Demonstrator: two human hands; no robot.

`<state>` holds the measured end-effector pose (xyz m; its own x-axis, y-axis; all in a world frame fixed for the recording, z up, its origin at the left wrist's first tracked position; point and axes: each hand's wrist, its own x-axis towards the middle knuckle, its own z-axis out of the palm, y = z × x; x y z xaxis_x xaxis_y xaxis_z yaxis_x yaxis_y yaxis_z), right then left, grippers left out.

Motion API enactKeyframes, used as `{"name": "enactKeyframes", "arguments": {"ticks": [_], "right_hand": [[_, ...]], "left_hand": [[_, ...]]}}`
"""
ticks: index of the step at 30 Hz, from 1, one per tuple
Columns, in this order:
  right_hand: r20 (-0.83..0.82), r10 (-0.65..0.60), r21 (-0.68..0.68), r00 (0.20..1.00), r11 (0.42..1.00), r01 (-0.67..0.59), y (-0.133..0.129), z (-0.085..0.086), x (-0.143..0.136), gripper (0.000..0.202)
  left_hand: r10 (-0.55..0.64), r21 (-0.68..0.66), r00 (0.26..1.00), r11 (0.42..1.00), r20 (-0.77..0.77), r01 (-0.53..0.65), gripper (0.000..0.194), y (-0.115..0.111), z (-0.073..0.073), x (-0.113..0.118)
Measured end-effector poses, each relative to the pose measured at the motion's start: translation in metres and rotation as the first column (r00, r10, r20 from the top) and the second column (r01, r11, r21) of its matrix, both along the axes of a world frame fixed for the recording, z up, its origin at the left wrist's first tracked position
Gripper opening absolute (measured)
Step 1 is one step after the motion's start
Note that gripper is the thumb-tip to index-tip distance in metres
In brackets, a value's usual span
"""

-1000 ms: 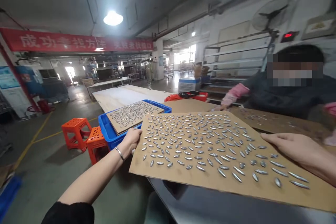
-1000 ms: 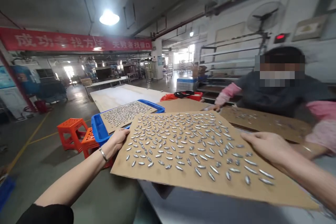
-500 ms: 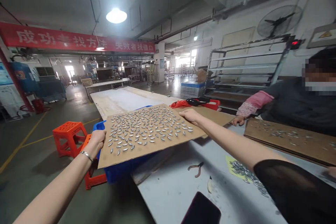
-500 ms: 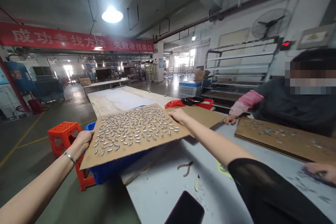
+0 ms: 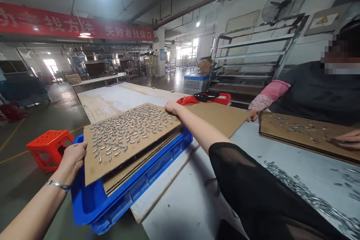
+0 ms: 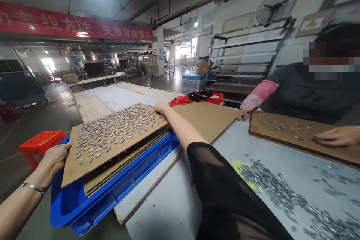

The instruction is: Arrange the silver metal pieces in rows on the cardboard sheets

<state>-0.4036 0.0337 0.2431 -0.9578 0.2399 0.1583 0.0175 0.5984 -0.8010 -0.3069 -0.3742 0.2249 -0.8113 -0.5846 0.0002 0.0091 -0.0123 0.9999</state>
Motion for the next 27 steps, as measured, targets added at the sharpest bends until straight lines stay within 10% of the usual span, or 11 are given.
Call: {"name": "enactKeyframes", "arguments": {"ticks": [7, 27], "right_hand": [[0.117, -0.092, 0.111, 0.989, 0.991, 0.079, 0.007, -0.018, -0.021, 0.010], [0.129, -0.112, 0.093, 0.985, 0.991, 0.101, 0.007, -0.053, -0.026, 0.017]], "left_hand": [[-0.105, 0.091, 0.971, 0.992, 0.214, 0.087, 0.008, -0.007, -0.021, 0.000], [-0.124, -0.089, 0.983, 0.987, 0.132, 0.136, 0.022, -0.013, -0.056, -0.003]]}}
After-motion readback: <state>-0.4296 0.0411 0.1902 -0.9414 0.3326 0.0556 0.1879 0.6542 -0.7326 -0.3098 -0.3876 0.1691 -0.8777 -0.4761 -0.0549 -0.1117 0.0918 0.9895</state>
